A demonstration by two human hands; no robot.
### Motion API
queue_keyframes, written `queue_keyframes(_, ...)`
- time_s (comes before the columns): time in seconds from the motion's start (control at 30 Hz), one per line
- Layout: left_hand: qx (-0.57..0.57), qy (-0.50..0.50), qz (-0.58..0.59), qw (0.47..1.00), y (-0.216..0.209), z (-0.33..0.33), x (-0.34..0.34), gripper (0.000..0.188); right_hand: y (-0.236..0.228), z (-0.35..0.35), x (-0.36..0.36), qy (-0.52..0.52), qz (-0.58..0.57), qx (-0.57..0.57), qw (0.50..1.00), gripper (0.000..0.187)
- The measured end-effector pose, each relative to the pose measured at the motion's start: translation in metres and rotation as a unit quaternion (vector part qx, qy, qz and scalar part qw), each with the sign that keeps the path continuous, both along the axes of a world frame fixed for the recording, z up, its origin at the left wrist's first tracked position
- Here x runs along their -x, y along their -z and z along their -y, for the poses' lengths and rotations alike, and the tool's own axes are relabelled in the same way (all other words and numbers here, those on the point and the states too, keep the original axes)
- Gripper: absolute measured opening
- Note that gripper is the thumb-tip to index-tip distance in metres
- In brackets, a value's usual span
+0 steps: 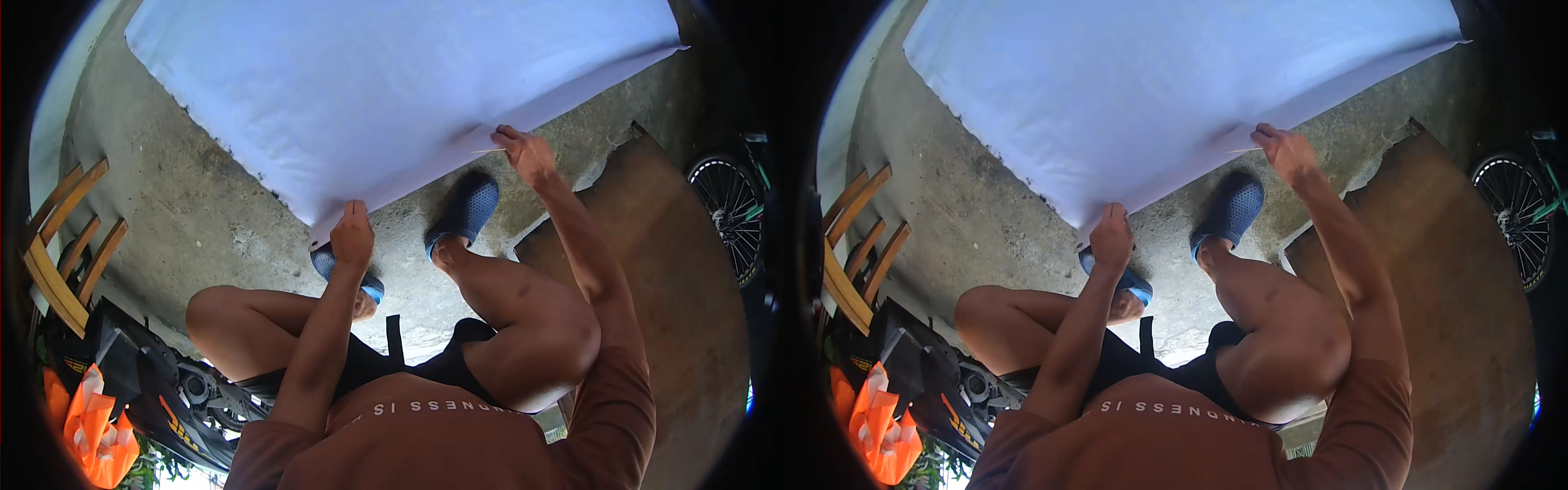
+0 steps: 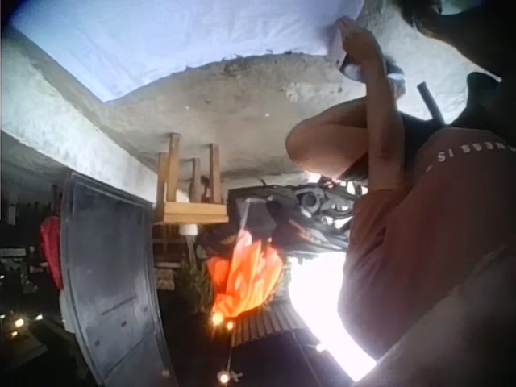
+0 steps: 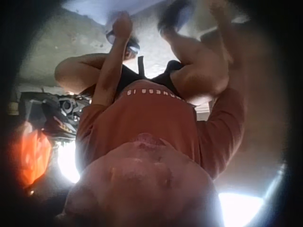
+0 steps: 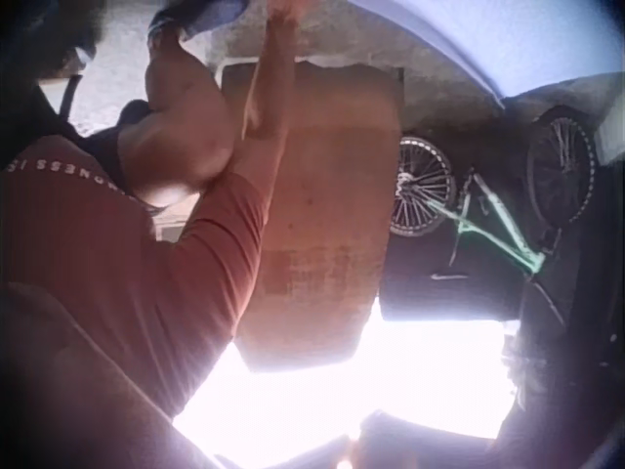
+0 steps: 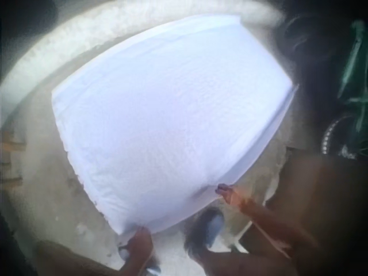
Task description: The person picks up a wooden stick and walks through a cafe and up a staircase. They then squat on the floor to thread the stick through the hem of a large banner, lift the banner, and place it against a wooden board.
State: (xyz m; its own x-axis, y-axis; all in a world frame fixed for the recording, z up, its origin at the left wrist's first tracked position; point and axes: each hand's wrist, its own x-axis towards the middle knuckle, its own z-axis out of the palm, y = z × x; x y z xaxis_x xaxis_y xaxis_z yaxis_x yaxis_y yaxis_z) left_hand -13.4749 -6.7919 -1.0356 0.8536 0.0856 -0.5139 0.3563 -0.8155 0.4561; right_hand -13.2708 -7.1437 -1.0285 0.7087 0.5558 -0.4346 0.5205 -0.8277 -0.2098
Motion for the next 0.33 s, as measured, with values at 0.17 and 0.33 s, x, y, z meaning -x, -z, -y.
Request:
queue_keyframes(0.17,-0.042,0.080,-0.048,0.995,0.007,-0.027,0.008,0.017,0.009,-0.013,0.019,0.035,0.002,-0.023,0.999,0.037)
queue_keyframes(0.33,-0.059,0.109,-0.121,0.985,0.004,-0.033,0.003,0.035,0.014,-0.013,0.025,0.021,0.005,0.016,1.000,0.056)
